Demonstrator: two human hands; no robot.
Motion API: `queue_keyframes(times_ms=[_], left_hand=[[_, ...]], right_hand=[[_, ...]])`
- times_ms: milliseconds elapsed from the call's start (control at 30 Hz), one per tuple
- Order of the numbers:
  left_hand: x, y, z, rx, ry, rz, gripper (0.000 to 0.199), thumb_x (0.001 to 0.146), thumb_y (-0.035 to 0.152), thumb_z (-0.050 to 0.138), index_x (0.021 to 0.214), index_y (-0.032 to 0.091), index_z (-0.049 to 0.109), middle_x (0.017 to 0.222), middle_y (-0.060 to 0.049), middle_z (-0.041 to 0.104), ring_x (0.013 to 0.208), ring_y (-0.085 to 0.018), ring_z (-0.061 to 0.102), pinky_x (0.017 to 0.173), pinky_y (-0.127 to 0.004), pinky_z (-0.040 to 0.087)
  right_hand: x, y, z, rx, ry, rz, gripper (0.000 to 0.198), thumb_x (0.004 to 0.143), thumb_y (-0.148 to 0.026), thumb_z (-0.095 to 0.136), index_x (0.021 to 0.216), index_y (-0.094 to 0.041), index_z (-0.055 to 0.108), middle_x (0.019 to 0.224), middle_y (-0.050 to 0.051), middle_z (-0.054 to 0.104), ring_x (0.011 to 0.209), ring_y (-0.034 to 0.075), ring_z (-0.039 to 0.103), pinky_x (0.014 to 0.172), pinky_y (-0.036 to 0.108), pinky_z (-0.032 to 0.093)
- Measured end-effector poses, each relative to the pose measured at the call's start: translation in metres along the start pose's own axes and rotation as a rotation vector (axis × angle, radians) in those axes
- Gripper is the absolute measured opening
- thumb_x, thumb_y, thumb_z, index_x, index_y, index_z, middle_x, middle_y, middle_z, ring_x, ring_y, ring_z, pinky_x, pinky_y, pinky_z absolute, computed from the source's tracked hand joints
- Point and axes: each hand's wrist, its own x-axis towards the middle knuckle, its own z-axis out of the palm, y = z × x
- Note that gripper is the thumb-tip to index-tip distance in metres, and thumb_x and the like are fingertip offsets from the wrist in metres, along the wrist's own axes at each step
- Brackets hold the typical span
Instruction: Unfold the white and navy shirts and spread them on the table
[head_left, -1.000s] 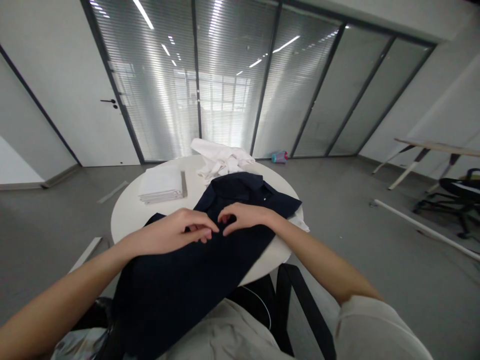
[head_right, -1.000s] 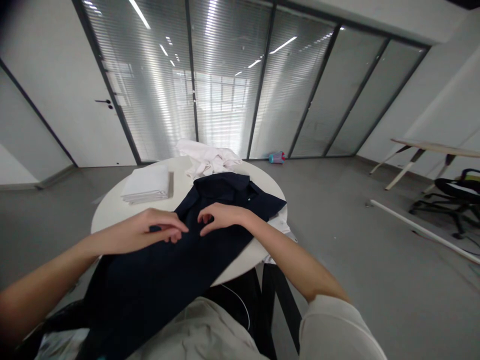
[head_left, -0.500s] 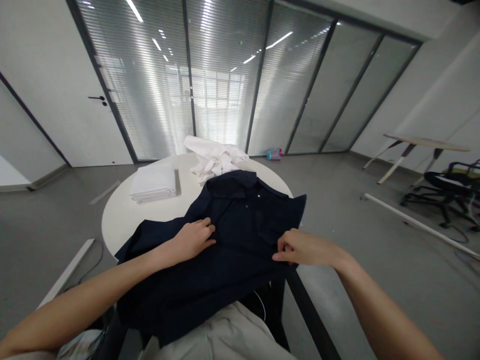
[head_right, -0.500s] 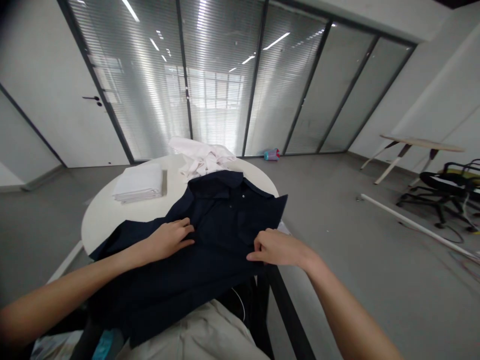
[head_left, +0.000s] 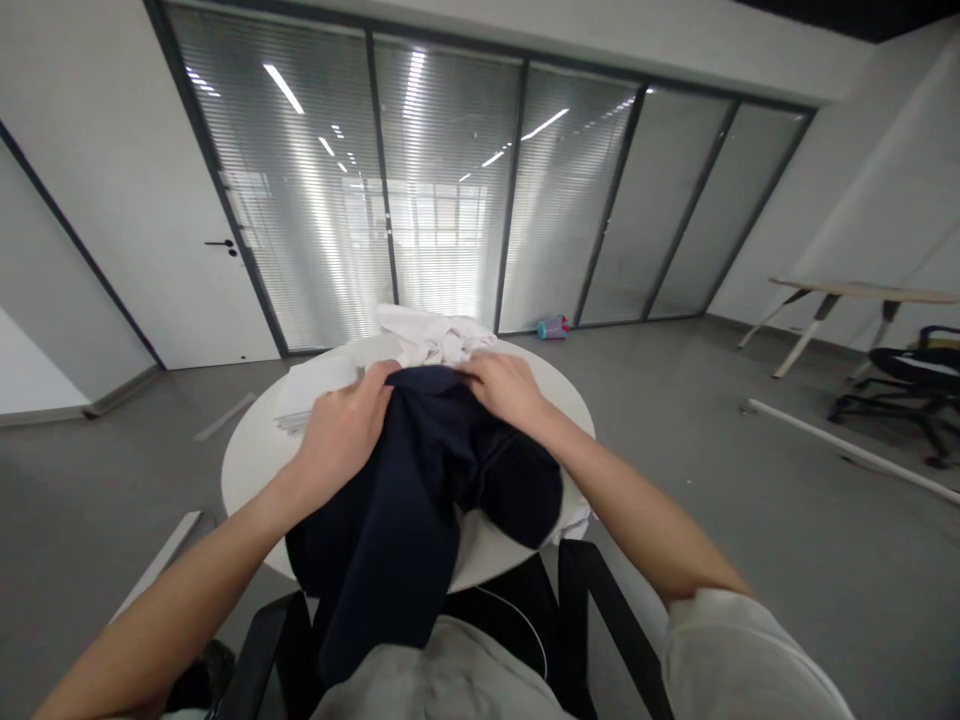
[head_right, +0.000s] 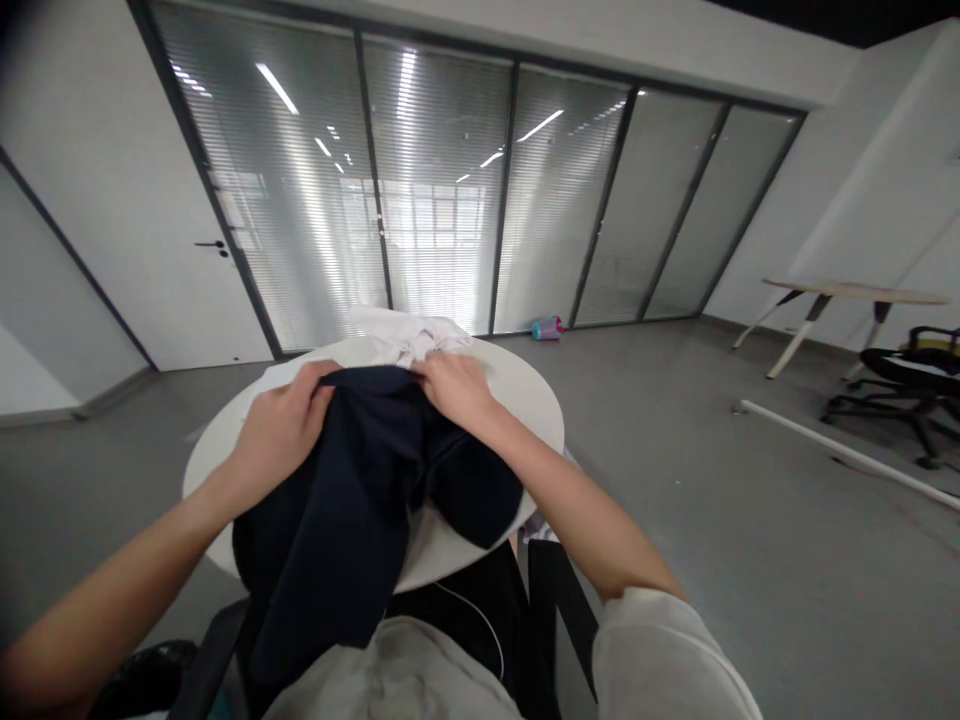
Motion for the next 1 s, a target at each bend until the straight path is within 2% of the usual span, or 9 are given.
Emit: queue_keyframes(times_ms=[167, 300, 400, 500, 600, 733, 833, 900, 1000], left_hand=[[0.012, -0.02, -0.035, -0.086, 0.255, -0.085, 0.041, 0.093, 0.051, 0.058, 0.124, 0.026, 0.056, 0.083, 0.0, 0.071, 0.077, -0.021, 0.07, 0.076, -0.032, 0.054], [0.018, -0.033, -0.058, -0.161, 0.128, -0.027, 0.052, 0.082, 0.054, 0.07, 0.124, 0.027, 0.06, 0.091, -0.001, 0.072, 0.085, -0.023, 0.069, 0.078, -0.034, 0.055], [0.019, -0.044, -0.07, -0.154, -0.007, -0.053, 0.032, 0.086, 0.052, 0.065, 0.1, 0.024, 0.067, 0.078, 0.001, 0.068, 0.074, -0.022, 0.066, 0.068, -0.033, 0.054], [0.024, -0.049, -0.069, -0.161, 0.171, -0.149, 0.03, 0.099, 0.045, 0.051, 0.088, 0.02, 0.062, 0.073, 0.002, 0.06, 0.075, -0.018, 0.064, 0.073, -0.032, 0.052], [0.035, -0.044, -0.048, -0.409, 0.496, -0.018, 0.028, 0.102, 0.043, 0.047, 0.102, 0.018, 0.059, 0.106, -0.003, 0.066, 0.108, -0.02, 0.063, 0.098, -0.037, 0.049], [0.045, -0.035, -0.017, -0.713, 0.464, 0.274, 0.078, 0.079, 0.046, 0.079, 0.14, 0.021, 0.038, 0.135, -0.012, 0.056, 0.122, -0.024, 0.059, 0.105, -0.038, 0.048], [0.041, -0.042, -0.01, -0.629, 0.42, 0.165, 0.069, 0.074, 0.033, 0.082, 0.134, 0.022, 0.049, 0.118, -0.005, 0.065, 0.107, -0.023, 0.065, 0.098, -0.036, 0.052], [0.04, -0.052, -0.005, -0.581, 0.623, 0.03, 0.046, 0.078, 0.028, 0.077, 0.119, 0.021, 0.058, 0.111, -0.003, 0.066, 0.105, -0.022, 0.064, 0.1, -0.036, 0.05], [0.045, -0.055, 0.019, -0.697, 0.928, -0.136, 0.047, 0.09, 0.034, 0.065, 0.132, 0.025, 0.045, 0.131, -0.006, 0.057, 0.123, -0.022, 0.056, 0.112, -0.039, 0.041]], right_hand=[[0.049, 0.002, -0.027, 0.14, 0.338, -0.016, 0.032, 0.098, -0.022, 0.049, 0.123, -0.025, 0.068, 0.097, 0.004, 0.072, 0.099, 0.026, 0.067, 0.088, 0.036, 0.05], [0.084, 0.013, -0.054, 0.368, 0.61, -0.133, 0.038, 0.106, -0.029, 0.03, 0.129, -0.024, 0.059, 0.101, 0.0, 0.068, 0.102, 0.021, 0.068, 0.094, 0.037, 0.051], [0.097, 0.018, -0.066, 0.488, 0.683, -0.156, 0.043, 0.107, -0.033, 0.02, 0.134, -0.023, 0.052, 0.106, -0.001, 0.064, 0.103, 0.019, 0.069, 0.096, 0.04, 0.052], [0.1, 0.006, -0.06, 0.635, 0.643, -0.128, 0.04, 0.107, -0.043, 0.03, 0.137, -0.024, 0.048, 0.111, 0.001, 0.063, 0.102, 0.018, 0.069, 0.095, 0.04, 0.054], [0.097, -0.03, -0.038, 0.926, 0.502, -0.125, 0.046, 0.101, -0.053, 0.042, 0.137, -0.024, 0.05, 0.113, 0.002, 0.066, 0.103, 0.018, 0.068, 0.092, 0.038, 0.057], [0.08, -0.071, -0.02, 1.232, 0.195, -0.206, 0.053, 0.092, -0.058, 0.058, 0.13, -0.022, 0.062, 0.113, 0.003, 0.071, 0.115, 0.024, 0.064, 0.099, 0.04, 0.054], [0.06, -0.067, -0.019, 1.296, 0.047, -0.271, 0.061, 0.086, -0.06, 0.065, 0.133, -0.023, 0.063, 0.128, 0.005, 0.068, 0.13, 0.027, 0.055, 0.111, 0.045, 0.045], [0.045, -0.057, -0.011, 1.334, 0.06, -0.249, 0.071, 0.082, -0.063, 0.068, 0.142, -0.027, 0.054, 0.143, 0.005, 0.058, 0.141, 0.028, 0.044, 0.116, 0.048, 0.037], [0.022, -0.058, 0.021, 1.408, 0.054, -0.142, 0.1, 0.068, -0.061, 0.082, 0.153, -0.034, 0.037, 0.16, 0.003, 0.038, 0.15, 0.028, 0.028, 0.12, 0.048, 0.031]])
